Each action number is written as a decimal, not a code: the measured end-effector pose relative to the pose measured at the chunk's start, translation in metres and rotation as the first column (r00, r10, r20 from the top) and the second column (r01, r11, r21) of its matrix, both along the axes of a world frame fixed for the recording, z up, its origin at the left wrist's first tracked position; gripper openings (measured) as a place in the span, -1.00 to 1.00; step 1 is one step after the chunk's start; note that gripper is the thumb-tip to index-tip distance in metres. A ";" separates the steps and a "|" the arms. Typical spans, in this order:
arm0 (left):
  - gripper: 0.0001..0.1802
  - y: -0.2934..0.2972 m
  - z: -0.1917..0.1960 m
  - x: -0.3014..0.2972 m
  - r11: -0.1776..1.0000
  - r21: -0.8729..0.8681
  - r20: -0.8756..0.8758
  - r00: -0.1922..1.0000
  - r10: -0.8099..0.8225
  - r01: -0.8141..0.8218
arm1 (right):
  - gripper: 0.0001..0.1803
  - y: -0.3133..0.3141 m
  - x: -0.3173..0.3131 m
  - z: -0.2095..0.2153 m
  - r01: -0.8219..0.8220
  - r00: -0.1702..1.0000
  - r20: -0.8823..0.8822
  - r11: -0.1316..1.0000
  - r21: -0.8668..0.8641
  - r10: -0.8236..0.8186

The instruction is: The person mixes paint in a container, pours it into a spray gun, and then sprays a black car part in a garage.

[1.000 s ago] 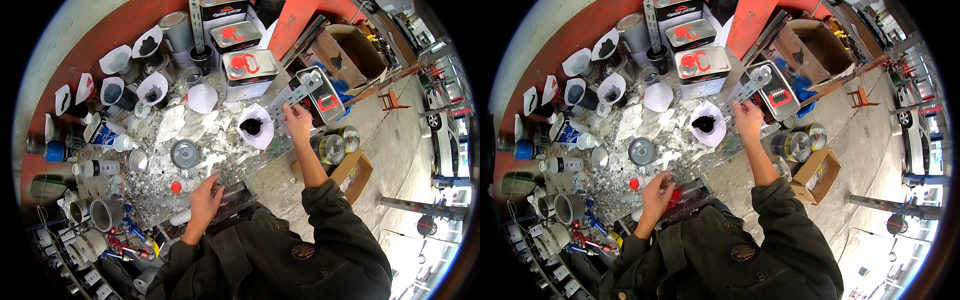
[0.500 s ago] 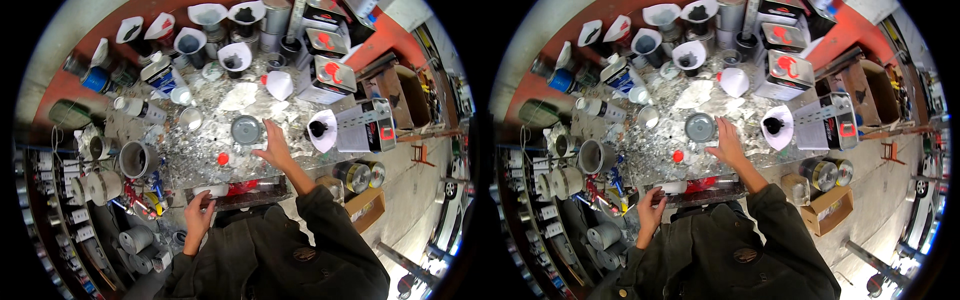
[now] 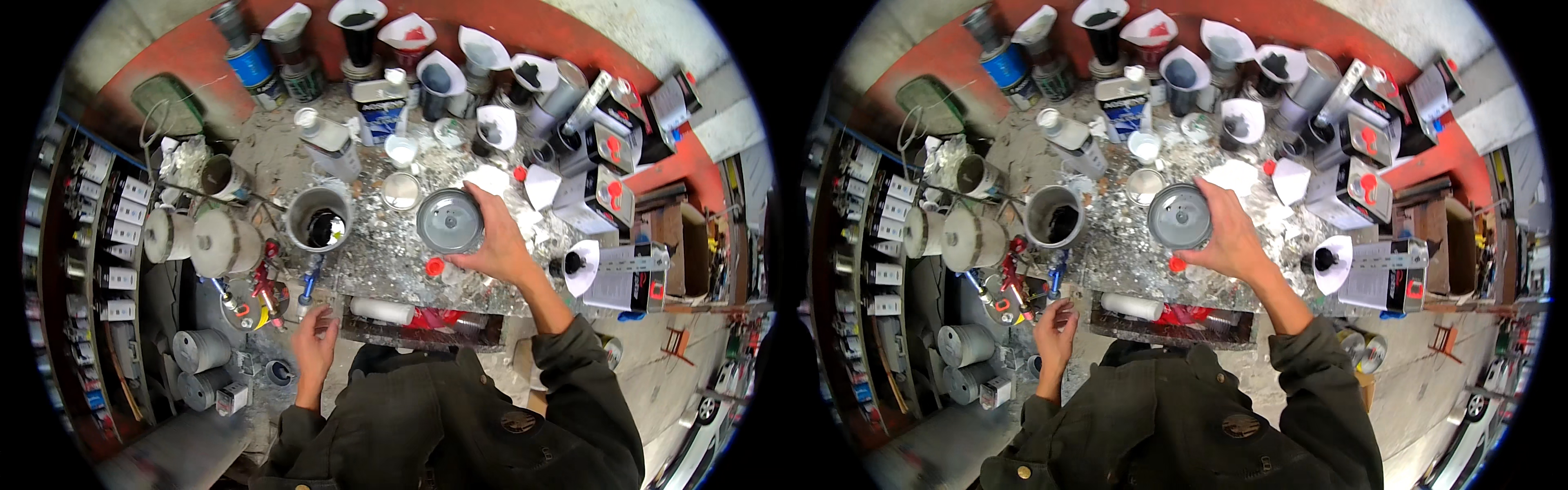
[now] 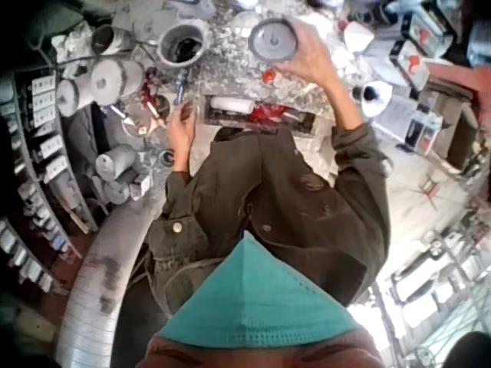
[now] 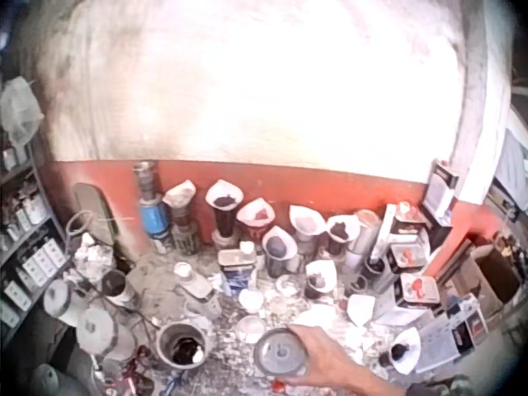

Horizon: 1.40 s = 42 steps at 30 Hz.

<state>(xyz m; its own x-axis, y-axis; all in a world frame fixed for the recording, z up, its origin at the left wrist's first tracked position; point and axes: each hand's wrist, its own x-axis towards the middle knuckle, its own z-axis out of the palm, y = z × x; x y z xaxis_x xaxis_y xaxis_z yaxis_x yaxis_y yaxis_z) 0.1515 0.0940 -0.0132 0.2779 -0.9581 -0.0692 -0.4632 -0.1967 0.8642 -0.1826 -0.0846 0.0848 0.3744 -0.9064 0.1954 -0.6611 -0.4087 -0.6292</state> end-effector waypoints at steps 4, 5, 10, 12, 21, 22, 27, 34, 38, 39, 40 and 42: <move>-0.57 -0.019 -0.007 0.022 0.993 -0.101 0.051 0.996 0.070 -0.065 | 0.13 -0.023 0.053 0.061 -0.259 0.946 -0.214 0.965 -0.047 0.244; -0.55 -0.024 -0.010 0.026 0.983 -0.168 0.082 0.993 0.082 -0.067 | 0.12 -0.027 0.069 0.072 -0.315 0.917 -0.270 0.948 -0.042 0.293; -0.36 -0.037 -0.036 0.034 0.985 -0.143 0.181 0.976 0.119 -0.094 | 0.07 -0.043 0.131 0.089 -0.445 0.800 -0.424 0.894 0.053 0.424; -0.31 -0.041 -0.041 0.036 0.988 -0.134 0.167 0.981 0.099 -0.077 | 0.05 -0.049 0.155 0.084 -0.491 0.811 -0.330 0.869 0.064 0.483; -0.41 -0.056 -0.059 0.040 0.985 -0.169 0.070 0.996 0.059 -0.047 | 0.00 -0.068 0.208 0.065 -0.663 0.679 -0.349 0.744 0.086 0.645; -0.45 -0.058 -0.063 0.041 0.983 -0.173 0.051 0.997 0.064 -0.055 | 0.02 -0.069 0.208 0.066 -0.673 0.655 -0.378 0.732 0.101 0.654; -0.60 -0.067 -0.068 0.051 0.984 -0.171 -0.018 0.998 0.056 -0.058 | 0.07 -0.072 0.218 0.072 -0.722 0.545 -0.438 0.666 0.189 0.715; -0.60 -0.067 -0.074 0.055 0.977 -0.205 -0.081 0.996 0.039 -0.055 | 0.11 -0.075 0.228 0.076 -0.759 0.409 -0.481 0.582 0.291 0.775; -0.59 -0.067 -0.075 0.055 0.978 -0.206 -0.123 0.992 -0.002 -0.023 | 0.07 -0.074 0.224 0.076 -0.780 0.380 -0.512 0.564 0.270 0.770; -0.59 -0.069 -0.074 0.057 0.982 -0.189 -0.126 0.992 -0.013 -0.011 | 0.07 -0.075 0.225 0.077 -0.780 0.377 -0.521 0.566 0.266 0.765; -0.59 -0.072 -0.077 0.056 0.980 -0.196 -0.157 0.988 -0.010 -0.021 | 0.04 -0.075 0.226 0.078 -0.780 0.394 -0.540 0.581 0.231 0.744; -0.59 -0.079 -0.091 0.051 0.977 -0.210 -0.216 0.976 -0.014 -0.032 | 0.01 -0.075 0.226 0.078 -0.772 0.437 -0.571 0.616 0.158 0.694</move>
